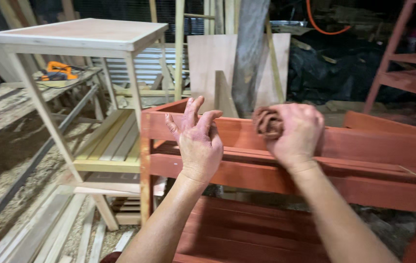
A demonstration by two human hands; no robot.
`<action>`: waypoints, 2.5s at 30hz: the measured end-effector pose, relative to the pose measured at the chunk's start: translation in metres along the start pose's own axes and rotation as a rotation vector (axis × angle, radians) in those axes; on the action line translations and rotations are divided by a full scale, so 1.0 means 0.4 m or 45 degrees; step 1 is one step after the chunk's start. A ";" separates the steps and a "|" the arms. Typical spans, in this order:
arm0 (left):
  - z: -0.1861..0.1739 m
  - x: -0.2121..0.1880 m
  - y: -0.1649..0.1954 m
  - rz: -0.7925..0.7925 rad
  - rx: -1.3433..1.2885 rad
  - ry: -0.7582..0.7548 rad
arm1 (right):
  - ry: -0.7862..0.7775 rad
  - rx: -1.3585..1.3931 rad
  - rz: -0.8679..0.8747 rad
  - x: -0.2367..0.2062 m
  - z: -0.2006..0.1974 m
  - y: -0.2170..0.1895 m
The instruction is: The person wipes a red stain or finish onto a small wooden shelf unit using a cloth, working over the rails, edges, and slatted surfaces, and rotates the unit to reach other sides. A bucket of stain sits on the ground nearby as they coat the frame and top panels.
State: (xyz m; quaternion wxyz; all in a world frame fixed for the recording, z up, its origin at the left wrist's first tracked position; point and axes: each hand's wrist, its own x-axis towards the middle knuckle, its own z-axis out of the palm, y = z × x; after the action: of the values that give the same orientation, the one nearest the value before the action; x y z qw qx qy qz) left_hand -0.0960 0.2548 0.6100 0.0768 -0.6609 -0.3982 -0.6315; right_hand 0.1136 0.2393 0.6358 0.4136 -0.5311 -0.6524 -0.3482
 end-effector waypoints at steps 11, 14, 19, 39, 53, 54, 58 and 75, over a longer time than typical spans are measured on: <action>-0.166 0.030 -0.208 -0.115 0.164 0.003 | 0.037 0.251 -0.185 0.038 0.166 -0.337; -0.184 0.016 -0.239 -0.144 0.167 0.000 | 0.087 0.296 -0.246 0.046 0.227 -0.402; -0.206 -0.009 -0.270 -0.203 0.113 0.020 | 0.151 0.361 -0.309 0.051 0.290 -0.496; -0.252 -0.010 -0.229 -0.136 -0.457 -0.053 | -1.357 3.119 0.786 0.045 0.102 -0.487; -0.179 -0.203 -0.376 -0.181 0.111 0.102 | -0.680 2.045 1.128 0.098 0.230 -0.294; -0.178 -0.223 -0.378 -0.168 0.124 0.117 | -0.700 2.052 1.156 0.086 0.236 -0.292; -0.159 -0.197 -0.381 -0.377 0.034 0.228 | -0.659 2.026 1.192 0.069 0.242 -0.286; -0.132 -0.123 -0.420 -0.132 0.367 0.144 | -0.634 2.072 1.137 0.058 0.251 -0.315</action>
State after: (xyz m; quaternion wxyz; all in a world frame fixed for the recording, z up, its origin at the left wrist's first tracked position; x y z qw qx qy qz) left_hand -0.2360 0.3144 0.5086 0.1602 -0.5850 -0.5133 -0.6071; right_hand -0.0292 0.3139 0.6135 0.5995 -0.3394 -0.5010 0.5238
